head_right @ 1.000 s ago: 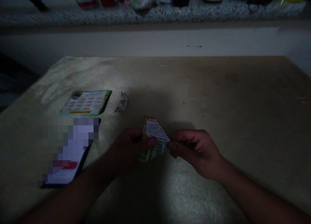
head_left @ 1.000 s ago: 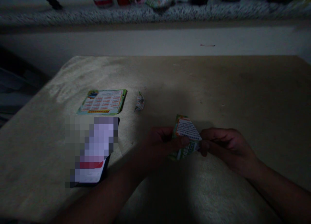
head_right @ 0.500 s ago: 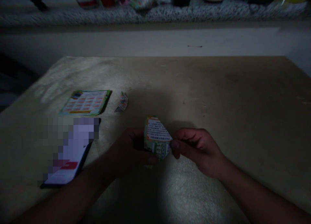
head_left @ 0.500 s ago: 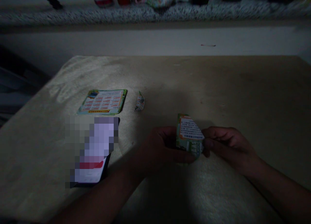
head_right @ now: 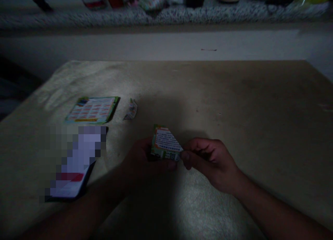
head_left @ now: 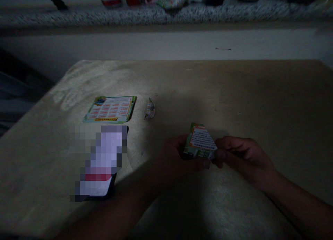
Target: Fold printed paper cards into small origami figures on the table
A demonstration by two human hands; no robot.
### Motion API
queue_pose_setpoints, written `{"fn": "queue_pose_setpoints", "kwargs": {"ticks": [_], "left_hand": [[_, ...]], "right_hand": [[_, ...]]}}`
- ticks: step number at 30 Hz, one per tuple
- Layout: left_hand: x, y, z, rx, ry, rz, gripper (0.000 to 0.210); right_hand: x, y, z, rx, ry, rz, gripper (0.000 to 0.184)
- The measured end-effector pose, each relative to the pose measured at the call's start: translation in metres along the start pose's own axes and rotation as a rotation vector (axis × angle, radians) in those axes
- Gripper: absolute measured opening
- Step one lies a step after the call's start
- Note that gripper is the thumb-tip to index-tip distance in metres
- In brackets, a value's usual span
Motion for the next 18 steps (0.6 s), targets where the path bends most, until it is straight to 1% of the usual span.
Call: {"fn": "queue_pose_setpoints", "kwargs": {"ticks": [4,6,13,18], "left_hand": [[-0.0037,-0.0001,-0.0027,0.0,-0.042,0.082,0.029],[-0.0044,0.0,-0.0021,-0.01,-0.037,0.097,0.032],[-0.0027,-0.0003,0.003,0.01,0.04,0.071,0.037],[-0.0041,0.0004,0.0059,-0.009,0.125,0.01,0.042]], "right_hand": [[-0.0017,0.0006,-0.0008,-0.003,0.002,0.017,0.033],[-0.0019,0.001,-0.0003,-0.011,0.012,0.008,0.033],[-0.0019,0.0001,-0.0041,-0.017,-0.001,-0.042,0.036],[0.0,-0.0029,-0.0038,-0.025,-0.088,-0.071,0.035]]}}
Point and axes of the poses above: each hand's wrist, its own y-axis away from the middle knuckle, its own x-axis out of the back of the hand, z = x × y, the point moved 4 cm from there along -y, towards the middle knuckle, and after that the axes turned 10 degrees about -x, right-handed, at the moved point
